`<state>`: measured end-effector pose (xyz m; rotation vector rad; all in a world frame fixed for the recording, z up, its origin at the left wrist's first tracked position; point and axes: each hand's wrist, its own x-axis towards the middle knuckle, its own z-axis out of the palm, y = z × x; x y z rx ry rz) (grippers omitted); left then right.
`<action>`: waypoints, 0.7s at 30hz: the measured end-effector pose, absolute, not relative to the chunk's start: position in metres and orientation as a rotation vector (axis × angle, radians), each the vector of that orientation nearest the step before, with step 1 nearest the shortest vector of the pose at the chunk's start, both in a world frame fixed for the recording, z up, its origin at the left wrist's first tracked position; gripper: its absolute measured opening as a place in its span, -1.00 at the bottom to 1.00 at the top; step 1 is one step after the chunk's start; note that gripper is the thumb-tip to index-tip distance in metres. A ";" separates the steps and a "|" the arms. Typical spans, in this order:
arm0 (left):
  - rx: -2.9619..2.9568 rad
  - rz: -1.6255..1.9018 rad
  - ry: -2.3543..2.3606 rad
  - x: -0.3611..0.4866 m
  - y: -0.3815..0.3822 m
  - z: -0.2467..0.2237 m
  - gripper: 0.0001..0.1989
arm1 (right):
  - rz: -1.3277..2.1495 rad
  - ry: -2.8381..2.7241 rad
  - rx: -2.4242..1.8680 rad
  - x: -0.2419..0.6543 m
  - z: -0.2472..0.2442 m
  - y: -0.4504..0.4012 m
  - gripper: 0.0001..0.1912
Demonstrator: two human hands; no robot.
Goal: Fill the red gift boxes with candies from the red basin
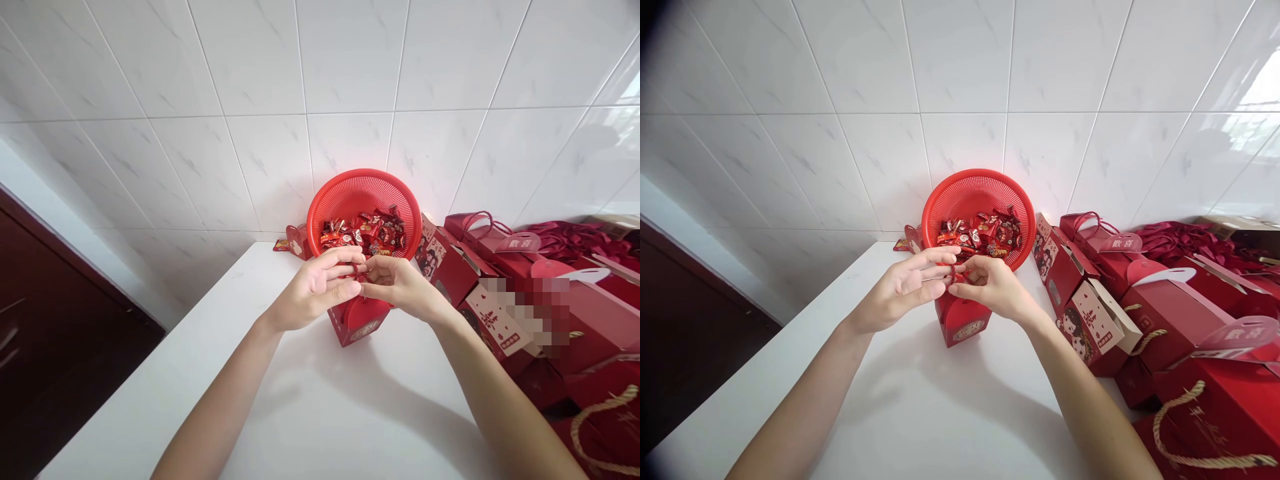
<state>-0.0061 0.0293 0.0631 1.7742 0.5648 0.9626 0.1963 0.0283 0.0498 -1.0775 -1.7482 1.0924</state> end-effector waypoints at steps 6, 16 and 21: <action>1.778 0.899 0.532 -0.003 0.027 0.060 -0.61 | 1.081 -1.732 -1.016 0.186 0.045 0.026 -0.72; 2.003 1.120 0.699 0.005 0.030 0.048 -0.66 | 0.988 -1.693 -1.148 0.188 0.045 0.029 -0.86; 2.192 1.270 0.838 0.012 0.029 0.043 -0.69 | 0.918 -1.695 -1.220 0.190 0.045 0.031 -0.90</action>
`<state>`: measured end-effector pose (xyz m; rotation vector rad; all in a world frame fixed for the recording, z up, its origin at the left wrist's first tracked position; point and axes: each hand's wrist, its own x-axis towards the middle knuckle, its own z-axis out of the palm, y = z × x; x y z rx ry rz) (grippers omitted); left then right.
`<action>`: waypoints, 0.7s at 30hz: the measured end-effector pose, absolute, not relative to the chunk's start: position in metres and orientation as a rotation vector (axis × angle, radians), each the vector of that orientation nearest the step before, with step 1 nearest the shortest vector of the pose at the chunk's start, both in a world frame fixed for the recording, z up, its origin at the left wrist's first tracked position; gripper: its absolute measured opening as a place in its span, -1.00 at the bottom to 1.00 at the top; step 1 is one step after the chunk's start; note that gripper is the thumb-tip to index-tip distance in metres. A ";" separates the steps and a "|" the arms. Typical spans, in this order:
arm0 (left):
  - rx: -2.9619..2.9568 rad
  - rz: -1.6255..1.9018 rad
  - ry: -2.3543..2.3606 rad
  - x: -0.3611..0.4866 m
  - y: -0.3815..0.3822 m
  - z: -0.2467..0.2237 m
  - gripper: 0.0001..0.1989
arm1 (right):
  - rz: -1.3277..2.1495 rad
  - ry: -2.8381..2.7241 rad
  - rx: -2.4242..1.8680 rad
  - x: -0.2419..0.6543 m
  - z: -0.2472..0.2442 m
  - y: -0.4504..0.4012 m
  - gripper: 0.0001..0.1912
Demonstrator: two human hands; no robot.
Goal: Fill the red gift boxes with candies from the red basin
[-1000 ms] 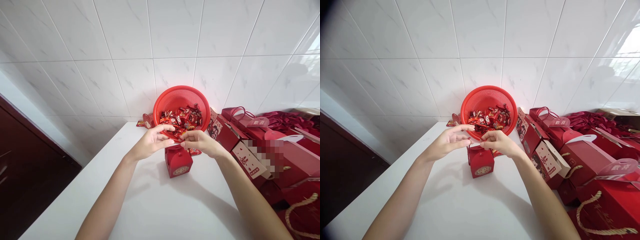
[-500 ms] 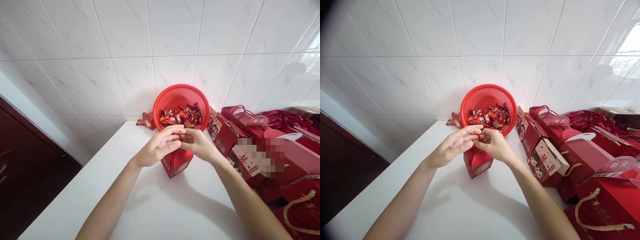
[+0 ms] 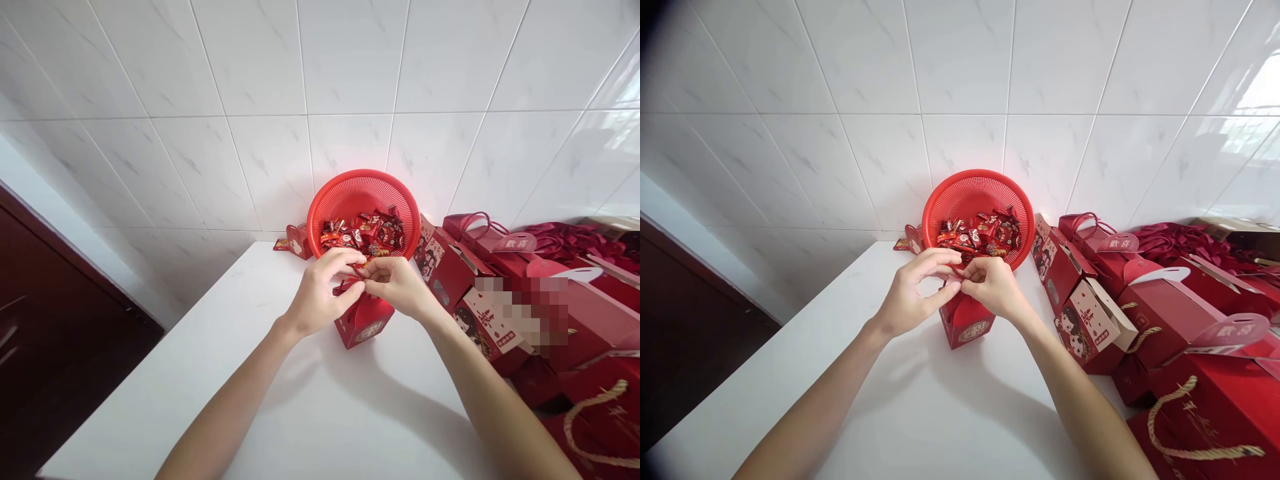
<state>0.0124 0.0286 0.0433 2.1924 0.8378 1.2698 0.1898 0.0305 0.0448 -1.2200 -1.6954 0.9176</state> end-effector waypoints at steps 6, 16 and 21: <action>2.330 0.913 1.168 0.016 0.032 0.036 -0.48 | 0.901 -1.679 -1.339 0.193 0.045 0.031 -0.93; 2.345 0.416 1.175 0.020 0.038 0.015 -0.91 | 0.880 -1.789 -1.394 0.194 0.037 0.038 -0.88; 2.328 0.445 1.163 0.023 0.040 0.009 -0.92 | 0.941 -1.852 -1.386 0.194 0.033 0.039 -0.84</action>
